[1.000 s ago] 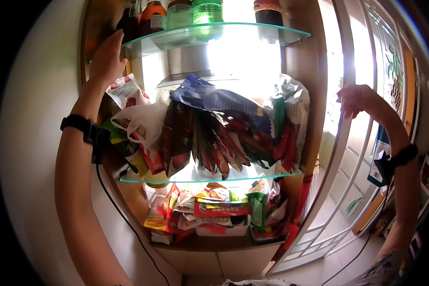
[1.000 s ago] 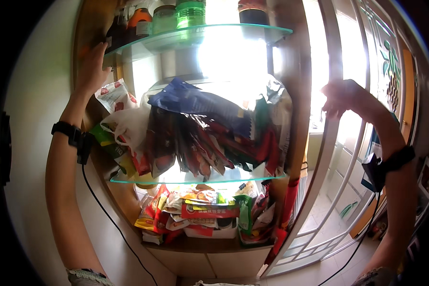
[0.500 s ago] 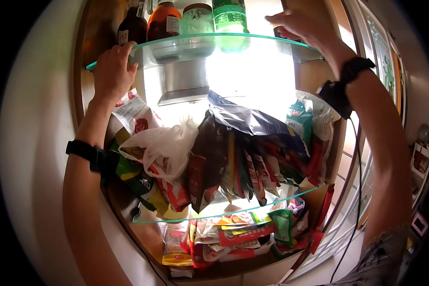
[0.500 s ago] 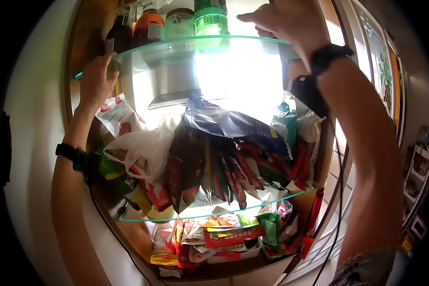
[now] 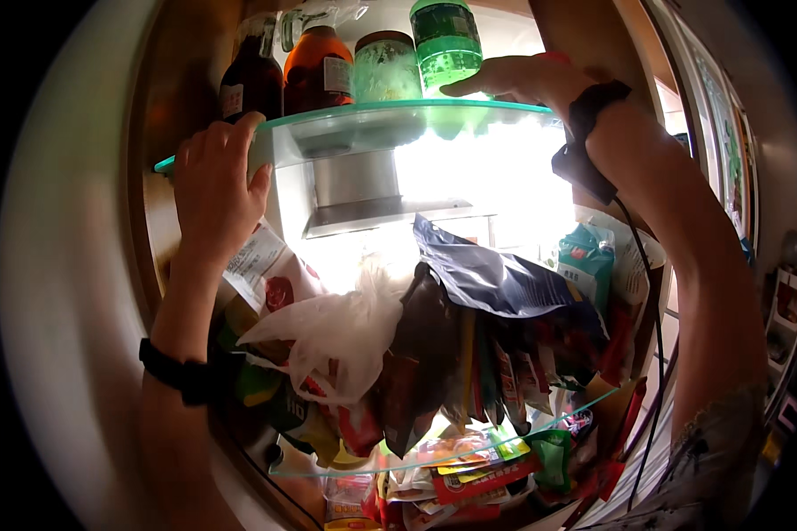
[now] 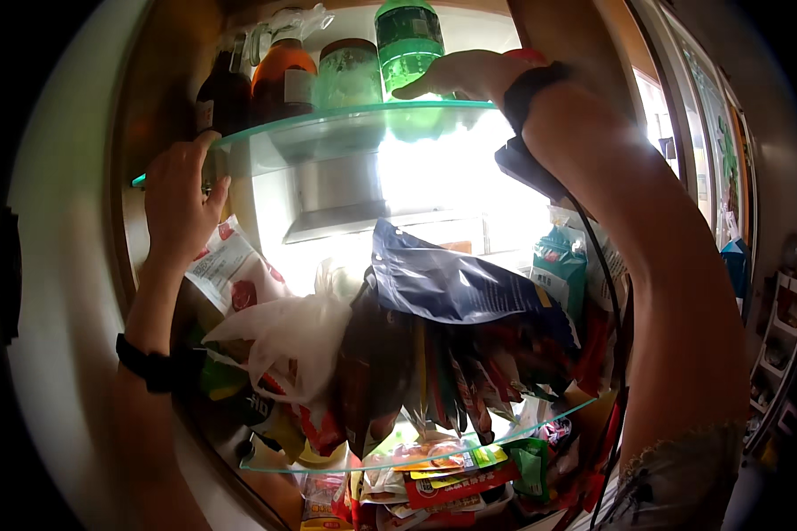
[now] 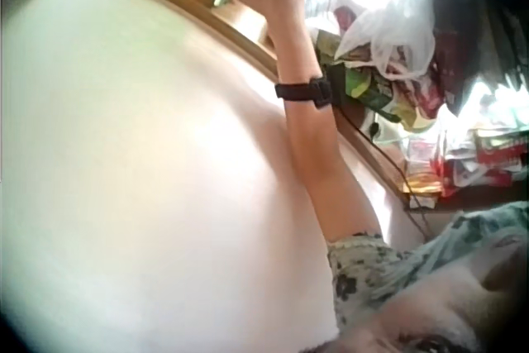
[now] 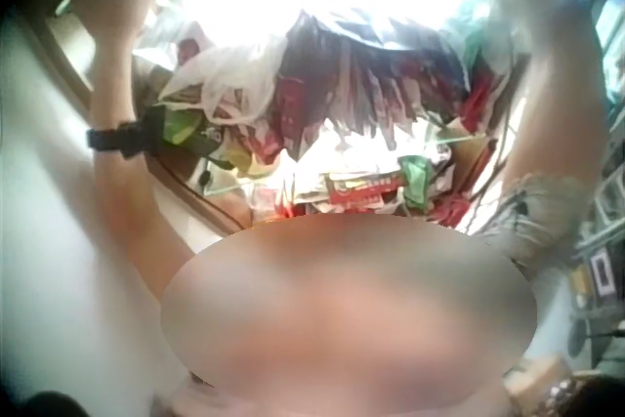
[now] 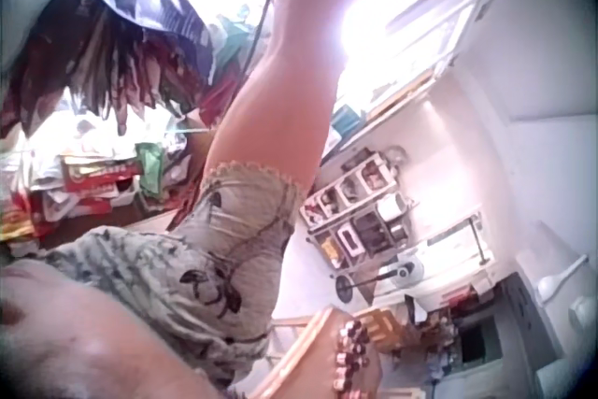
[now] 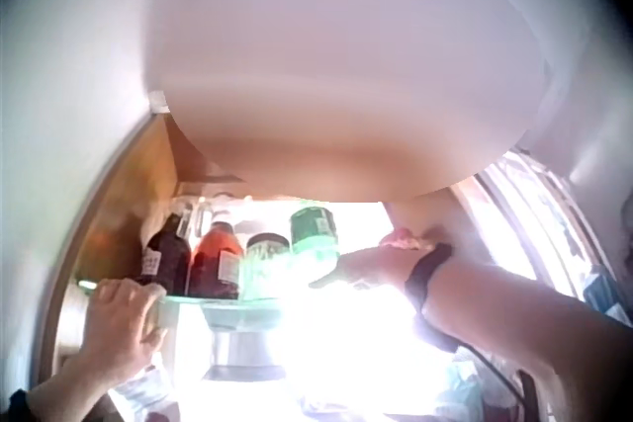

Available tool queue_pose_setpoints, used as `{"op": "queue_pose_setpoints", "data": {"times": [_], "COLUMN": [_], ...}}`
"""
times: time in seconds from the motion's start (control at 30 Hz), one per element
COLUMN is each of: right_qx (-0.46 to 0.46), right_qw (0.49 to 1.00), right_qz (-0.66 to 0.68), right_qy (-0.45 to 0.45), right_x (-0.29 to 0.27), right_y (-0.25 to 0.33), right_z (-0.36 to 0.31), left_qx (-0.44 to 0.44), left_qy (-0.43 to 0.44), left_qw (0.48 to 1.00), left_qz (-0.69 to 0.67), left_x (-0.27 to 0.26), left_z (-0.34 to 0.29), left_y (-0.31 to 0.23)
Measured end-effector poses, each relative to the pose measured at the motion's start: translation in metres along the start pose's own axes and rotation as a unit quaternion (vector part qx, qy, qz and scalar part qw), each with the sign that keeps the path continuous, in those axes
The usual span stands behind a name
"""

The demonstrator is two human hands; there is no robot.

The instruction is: Taking multiple jars and bottles from a pantry shelf and arranging them on a dining table.

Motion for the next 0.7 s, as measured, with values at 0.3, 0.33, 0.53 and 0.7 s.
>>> {"op": "queue_pose_setpoints", "data": {"times": [0.3, 0.33, 0.53, 0.7], "right_qx": [0.056, 0.058, 0.029, 0.052], "right_qw": [0.996, 0.996, 0.995, 0.993], "right_qz": [0.052, 0.05, 0.046, 0.05], "right_qy": [-0.04, -0.04, -0.083, -0.097], "right_x": [0.012, 0.009, 0.004, -0.014], "right_y": [0.008, 0.008, 0.018, 0.03], "right_z": [-0.006, -0.004, -0.022, -0.057], "left_qx": [-0.021, -0.023, -0.014, -0.001], "left_qy": [-0.024, -0.024, -0.015, -0.018], "left_qw": [0.999, 0.999, 1.0, 1.0], "left_qz": [0.033, 0.031, 0.0, -0.009], "left_x": [0.008, 0.005, 0.009, 0.002], "left_z": [-0.005, -0.002, -0.004, -0.004], "left_y": [-0.002, -0.001, 0.0, 0.001]}}
Point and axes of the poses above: each hand's wrist, its own z-axis towards the middle knuckle, its own x-axis out of the palm, y = z × x, the point moved 3 cm from there along z, towards the middle knuckle, and after that the axes turned 9 degrees about -x, right-handed, at the moved point
